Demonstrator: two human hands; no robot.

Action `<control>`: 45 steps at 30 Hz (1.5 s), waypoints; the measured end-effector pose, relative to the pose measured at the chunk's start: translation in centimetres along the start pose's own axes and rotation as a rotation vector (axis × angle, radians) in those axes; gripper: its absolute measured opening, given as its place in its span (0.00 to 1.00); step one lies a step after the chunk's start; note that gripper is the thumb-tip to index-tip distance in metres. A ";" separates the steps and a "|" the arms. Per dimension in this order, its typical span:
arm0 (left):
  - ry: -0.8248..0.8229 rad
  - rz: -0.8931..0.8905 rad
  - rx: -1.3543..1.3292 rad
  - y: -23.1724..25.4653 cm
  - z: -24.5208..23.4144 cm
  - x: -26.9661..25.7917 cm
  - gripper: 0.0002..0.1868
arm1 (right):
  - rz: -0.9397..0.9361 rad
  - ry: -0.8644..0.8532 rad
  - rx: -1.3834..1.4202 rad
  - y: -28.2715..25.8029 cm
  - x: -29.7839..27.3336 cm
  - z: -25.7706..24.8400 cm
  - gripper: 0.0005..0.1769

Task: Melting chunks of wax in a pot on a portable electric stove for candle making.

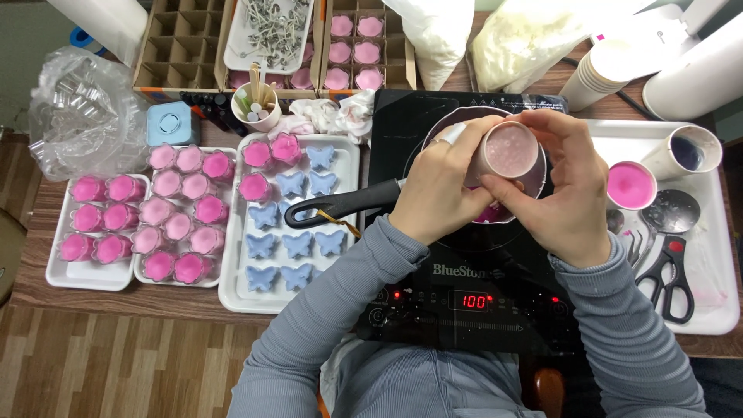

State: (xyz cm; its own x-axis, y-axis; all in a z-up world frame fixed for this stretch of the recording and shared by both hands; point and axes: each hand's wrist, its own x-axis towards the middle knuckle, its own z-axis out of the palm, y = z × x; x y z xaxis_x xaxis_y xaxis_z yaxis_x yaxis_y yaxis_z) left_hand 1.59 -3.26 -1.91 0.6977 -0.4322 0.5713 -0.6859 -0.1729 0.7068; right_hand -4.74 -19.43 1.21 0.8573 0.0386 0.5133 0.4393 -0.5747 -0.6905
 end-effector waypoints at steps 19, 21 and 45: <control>-0.030 -0.056 0.056 1.6 -0.3 0.9 0.32 | 0.045 0.019 0.000 -0.1 0.7 -0.8 0.35; -0.018 -0.043 0.115 1.8 -0.3 0.9 0.31 | 0.036 -0.012 -0.053 -0.1 0.7 -0.8 0.35; 0.116 -0.513 -0.518 -1.1 -0.1 1.8 0.33 | -0.149 0.025 -0.190 1.2 0.5 -1.3 0.22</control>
State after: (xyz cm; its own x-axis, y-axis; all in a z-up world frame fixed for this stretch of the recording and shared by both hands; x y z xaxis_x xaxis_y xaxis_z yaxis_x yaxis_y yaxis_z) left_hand 3.59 -3.73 -1.64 0.9417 -0.3079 0.1357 -0.1016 0.1244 0.9870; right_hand -4.15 -21.16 1.25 0.7788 0.1161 0.6165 0.5002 -0.7080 -0.4985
